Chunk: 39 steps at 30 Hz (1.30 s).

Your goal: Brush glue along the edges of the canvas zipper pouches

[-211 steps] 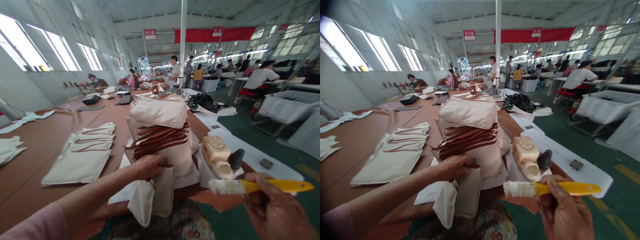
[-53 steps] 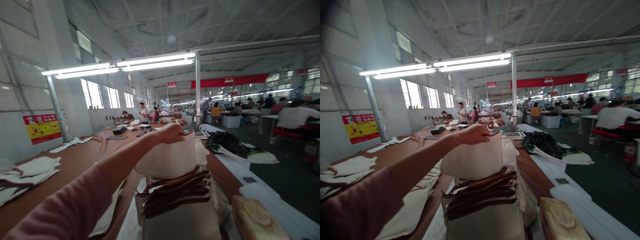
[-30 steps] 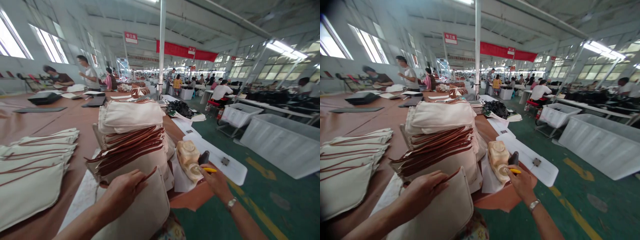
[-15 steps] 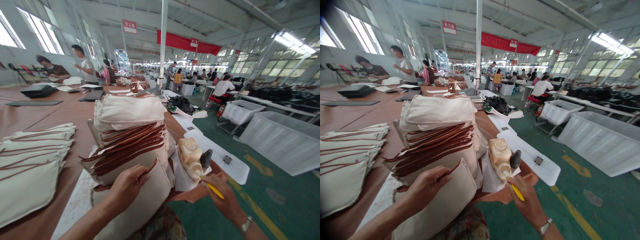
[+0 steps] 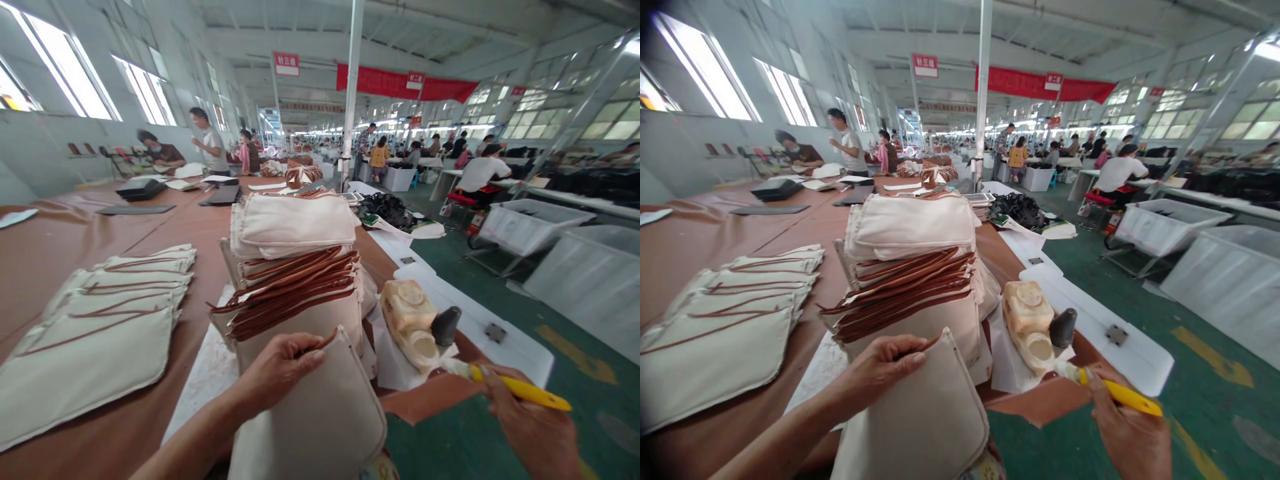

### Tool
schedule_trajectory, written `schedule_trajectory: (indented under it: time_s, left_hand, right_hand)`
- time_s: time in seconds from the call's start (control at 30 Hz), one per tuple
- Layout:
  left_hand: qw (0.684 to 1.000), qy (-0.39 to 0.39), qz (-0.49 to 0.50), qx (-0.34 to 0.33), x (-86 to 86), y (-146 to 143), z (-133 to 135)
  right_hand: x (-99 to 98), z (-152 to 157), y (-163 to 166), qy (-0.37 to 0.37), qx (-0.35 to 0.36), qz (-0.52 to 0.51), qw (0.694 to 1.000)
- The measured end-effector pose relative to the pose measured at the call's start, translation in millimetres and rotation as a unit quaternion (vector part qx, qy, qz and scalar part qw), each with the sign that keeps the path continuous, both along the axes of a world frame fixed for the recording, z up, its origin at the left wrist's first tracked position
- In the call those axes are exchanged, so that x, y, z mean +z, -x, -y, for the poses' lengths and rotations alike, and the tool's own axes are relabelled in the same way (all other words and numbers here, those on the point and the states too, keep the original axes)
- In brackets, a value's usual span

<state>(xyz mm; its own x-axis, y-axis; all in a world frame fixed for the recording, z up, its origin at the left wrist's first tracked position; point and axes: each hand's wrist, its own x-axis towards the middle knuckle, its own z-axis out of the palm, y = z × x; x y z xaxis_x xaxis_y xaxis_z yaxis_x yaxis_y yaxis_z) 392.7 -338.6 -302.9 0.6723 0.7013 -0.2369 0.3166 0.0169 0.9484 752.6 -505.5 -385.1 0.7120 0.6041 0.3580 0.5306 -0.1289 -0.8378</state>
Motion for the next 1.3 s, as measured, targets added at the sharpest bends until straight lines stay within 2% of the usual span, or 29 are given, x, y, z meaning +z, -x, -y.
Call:
schedule_trajectory:
  time_s: [0.07,0.13,0.23,0.33,0.5,0.6,0.7,0.9,1.0,1.07,1.13,1.2,1.3]
  left_hand:
    - [0.999,0.047,0.015,-0.004,1.9,0.0,3.1]
    - [0.996,0.079,0.032,-0.013,2.8,-1.8,6.5]
    - [0.995,0.083,0.053,-0.031,4.1,-5.4,12.1]
    - [0.996,0.052,0.053,-0.041,7.4,-7.4,18.2]
    - [0.996,0.049,0.055,-0.047,16.1,-8.5,27.8]
    - [0.994,0.077,0.064,-0.048,20.3,-8.9,31.5]
    - [0.993,0.085,0.064,-0.049,21.2,-9.4,32.6]
    - [0.993,0.087,0.060,-0.054,19.9,-11.8,33.4]
    - [0.993,0.086,0.053,-0.060,22.7,-12.5,35.4]
    - [0.995,0.066,0.042,-0.068,25.4,-13.0,36.8]
    - [0.997,0.010,0.026,-0.073,27.6,-13.5,38.0]
    - [0.994,-0.081,0.001,-0.078,29.0,-13.7,39.5]
    - [0.965,-0.240,-0.047,-0.097,29.7,-11.8,42.7]
  right_hand:
    - [18.3,1.6,11.9,-0.019,-0.026,-0.031,0.999]
    - [40.2,-1.7,31.7,-0.073,-0.017,-0.110,0.991]
    - [71.3,-12.5,66.9,-0.192,0.068,-0.223,0.953]
    - [88.0,-23.1,95.6,-0.224,0.145,-0.223,0.938]
    - [88.5,-38.6,119.3,-0.187,0.225,-0.134,0.947]
    - [88.9,-44.2,119.8,-0.195,0.196,-0.078,0.958]
    - [90.3,-41.0,115.7,-0.203,0.154,-0.071,0.964]
    - [89.6,-35.9,120.1,-0.188,0.226,-0.019,0.956]
    - [90.6,-37.7,120.8,-0.210,0.181,-0.033,0.960]
    - [90.4,-36.5,119.7,-0.212,0.170,-0.033,0.962]
    - [88.2,-35.0,118.6,-0.189,0.204,-0.009,0.961]
    - [85.0,-35.0,117.2,-0.168,0.237,0.022,0.957]
    - [82.2,-35.2,112.3,-0.180,0.198,0.011,0.964]
